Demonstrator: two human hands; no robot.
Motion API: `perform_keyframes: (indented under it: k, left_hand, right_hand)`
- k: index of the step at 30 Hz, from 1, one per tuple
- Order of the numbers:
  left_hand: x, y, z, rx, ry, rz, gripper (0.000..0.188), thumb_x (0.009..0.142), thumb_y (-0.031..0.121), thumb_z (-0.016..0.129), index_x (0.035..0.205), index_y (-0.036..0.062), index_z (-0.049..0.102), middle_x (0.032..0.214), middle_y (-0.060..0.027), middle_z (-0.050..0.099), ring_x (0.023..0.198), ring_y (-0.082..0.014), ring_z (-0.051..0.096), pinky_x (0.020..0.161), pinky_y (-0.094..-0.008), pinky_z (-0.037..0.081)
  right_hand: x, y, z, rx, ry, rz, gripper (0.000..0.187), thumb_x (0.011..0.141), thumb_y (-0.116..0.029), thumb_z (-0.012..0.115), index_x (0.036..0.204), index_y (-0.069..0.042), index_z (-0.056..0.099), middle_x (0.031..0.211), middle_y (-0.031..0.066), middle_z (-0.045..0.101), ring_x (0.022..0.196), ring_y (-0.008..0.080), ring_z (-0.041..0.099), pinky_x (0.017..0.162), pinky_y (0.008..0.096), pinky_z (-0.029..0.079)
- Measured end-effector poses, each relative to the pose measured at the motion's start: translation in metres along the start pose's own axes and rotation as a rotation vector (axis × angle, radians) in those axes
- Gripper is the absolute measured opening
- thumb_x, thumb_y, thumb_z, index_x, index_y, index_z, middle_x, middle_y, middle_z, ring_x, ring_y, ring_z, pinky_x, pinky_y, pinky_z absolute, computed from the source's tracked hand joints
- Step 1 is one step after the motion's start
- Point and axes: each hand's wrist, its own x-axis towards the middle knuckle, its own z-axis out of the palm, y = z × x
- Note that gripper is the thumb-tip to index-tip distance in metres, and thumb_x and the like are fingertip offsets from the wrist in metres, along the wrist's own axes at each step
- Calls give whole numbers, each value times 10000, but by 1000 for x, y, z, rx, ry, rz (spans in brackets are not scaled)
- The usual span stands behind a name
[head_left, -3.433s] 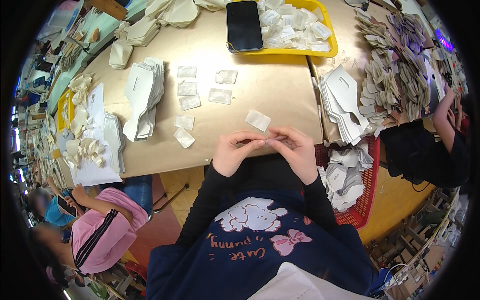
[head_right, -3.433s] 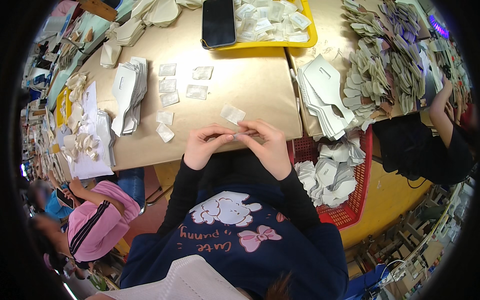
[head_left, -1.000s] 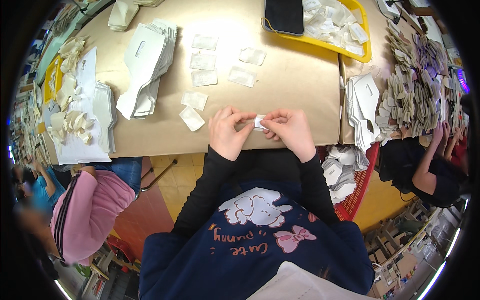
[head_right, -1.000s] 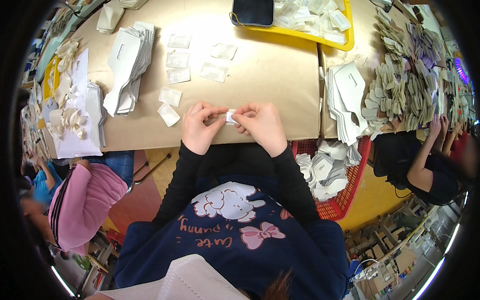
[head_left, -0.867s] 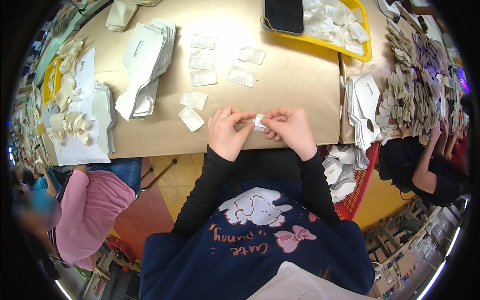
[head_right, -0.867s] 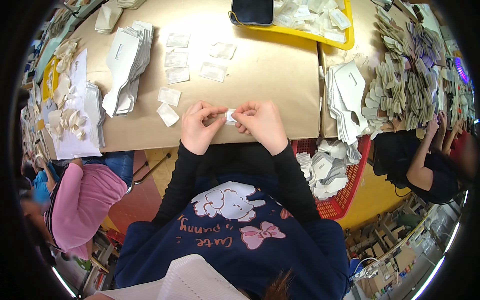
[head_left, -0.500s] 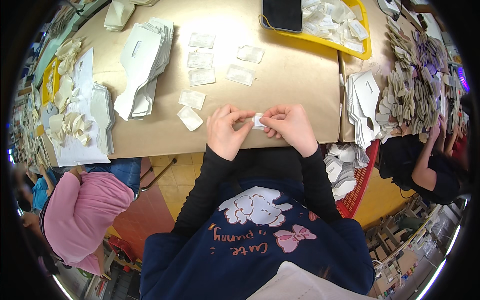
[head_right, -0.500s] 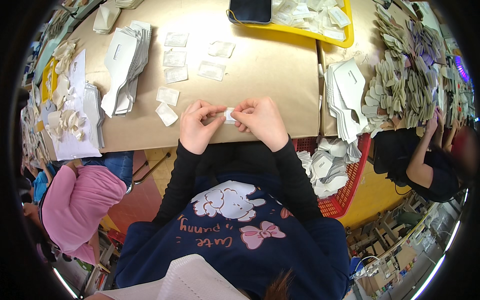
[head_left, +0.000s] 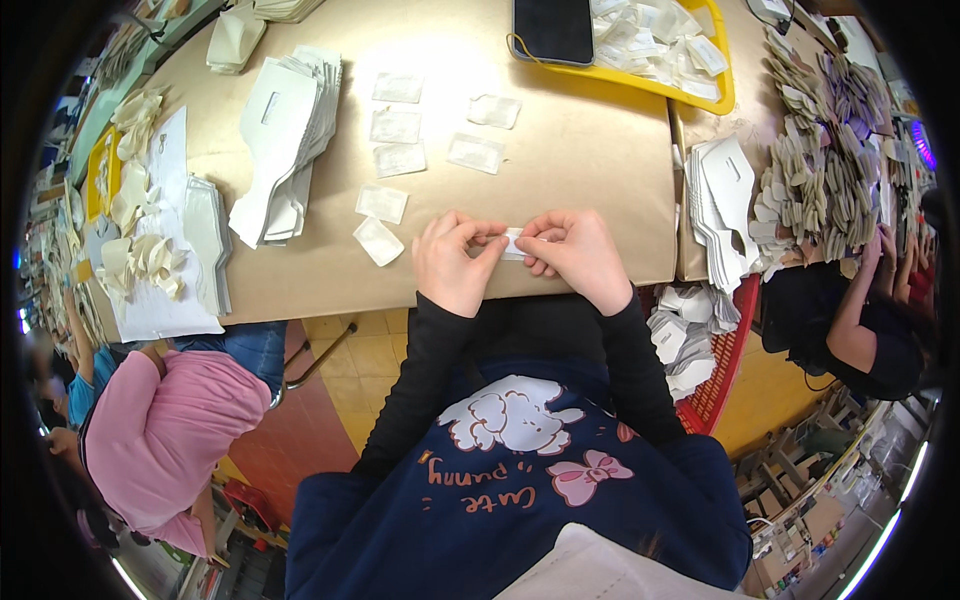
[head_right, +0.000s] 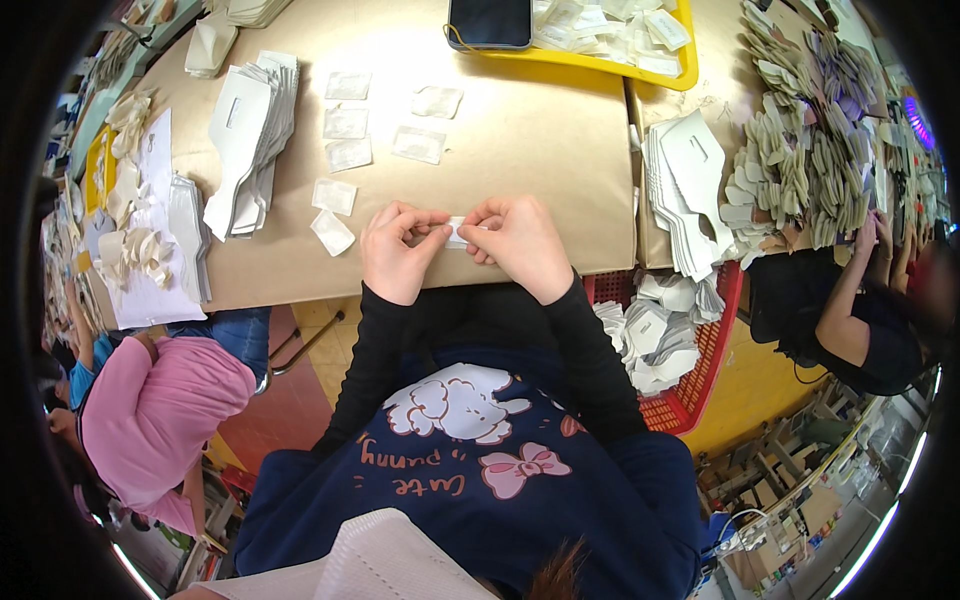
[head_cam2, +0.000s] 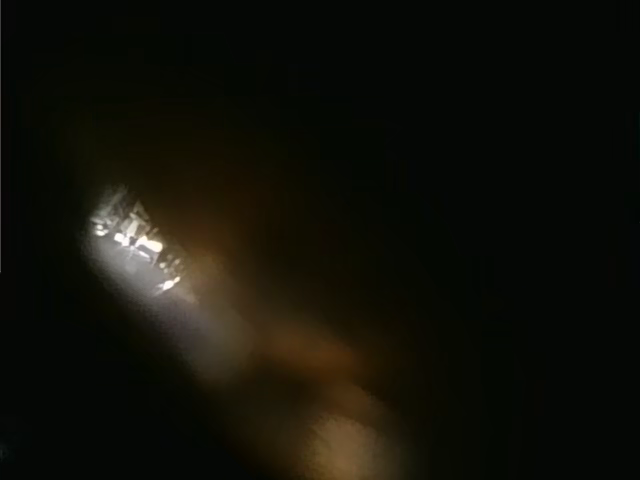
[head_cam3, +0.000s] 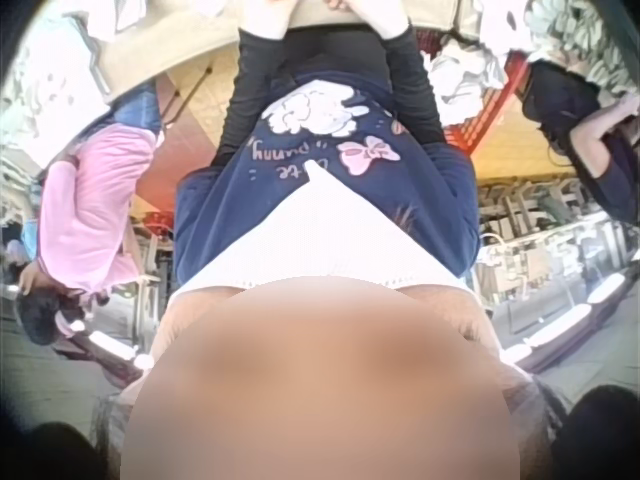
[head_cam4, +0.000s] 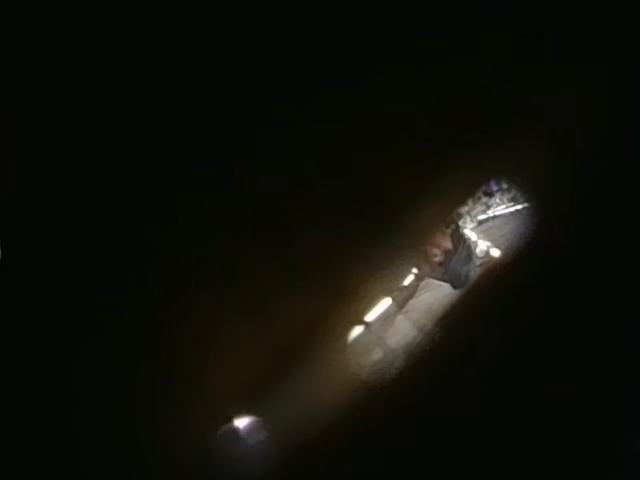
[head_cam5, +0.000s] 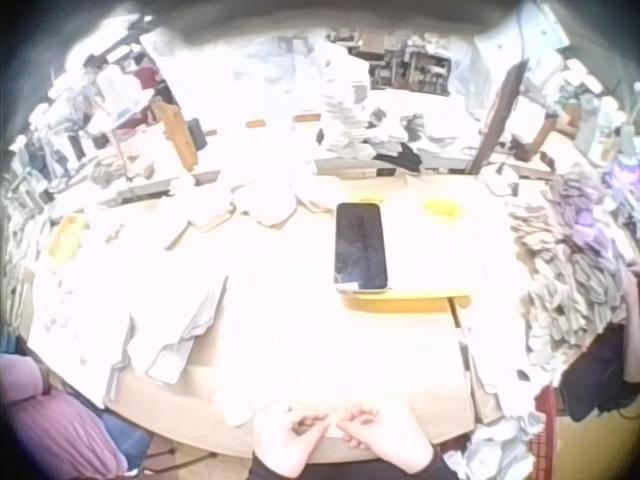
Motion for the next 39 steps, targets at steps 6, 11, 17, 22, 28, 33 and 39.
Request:
perform_keyframes:
  k: [6, 11, 17, 22, 28, 33, 39]
  left_hand:
    - [0, 0, 0, -3, -3, -21, 148, 750, 77, 792, 896, 55, 786, 761, -45, 606, 727, -166, 586, 646, -306, 488]
    - [-1, 0, 0, -32, -17, -44, 151, 755, 76, 791, 904, 55, 788, 761, -43, 608, 725, -161, 583, 646, -301, 491]
    - [0, 2, -1, 6, -13, -35, 151, 753, 78, 793, 902, 55, 789, 754, -43, 603, 715, -160, 577, 646, -301, 478]
    - [0, 2, 0, -9, -14, -42, 147, 755, 77, 790, 900, 51, 788, 750, -41, 594, 719, -155, 569, 642, -299, 469]
    - [-1, 4, -1, -1, -34, -104, 123, 768, 134, 777, 888, 106, 785, 769, -8, 591, 781, -165, 581, 732, -329, 409]
    - [-2, 4, -1, -12, -43, -124, 112, 774, 163, 771, 882, 133, 783, 781, 7, 591, 803, -173, 588, 776, -342, 380]
    - [-2, 3, 0, -1, -25, -93, 123, 766, 137, 776, 886, 107, 785, 767, -9, 588, 775, -168, 577, 723, -328, 406]
  right_hand:
    - [-12, 6, -12, 54, 22, 68, 222, 931, -130, 696, 951, 91, 689, 686, 84, 673, 568, 103, 629, 536, 236, 519]
    - [-18, 3, -17, -52, 25, 90, 258, 927, -175, 709, 916, 82, 699, 652, 74, 660, 540, 95, 613, 490, 231, 486]
    - [-16, 3, -12, -88, 78, 64, 254, 910, -173, 699, 868, 78, 704, 599, 73, 641, 482, 95, 588, 460, 243, 469]
    - [-14, 4, -11, -134, 104, 68, 252, 878, -171, 691, 836, 77, 701, 582, 79, 636, 472, 100, 588, 458, 250, 469]
    - [-12, 4, -9, -185, 131, 58, 222, 858, -158, 695, 808, 58, 694, 561, 62, 618, 471, 92, 574, 454, 248, 447]
    - [-11, 9, -6, -230, 172, 9, 220, 875, -149, 717, 776, 44, 675, 560, 44, 599, 450, 68, 524, 426, 250, 401]
    - [-20, 1, -10, -642, 311, -120, 278, 830, -202, 784, 704, 12, 658, 497, 57, 555, 423, 158, 530, 456, 310, 423]
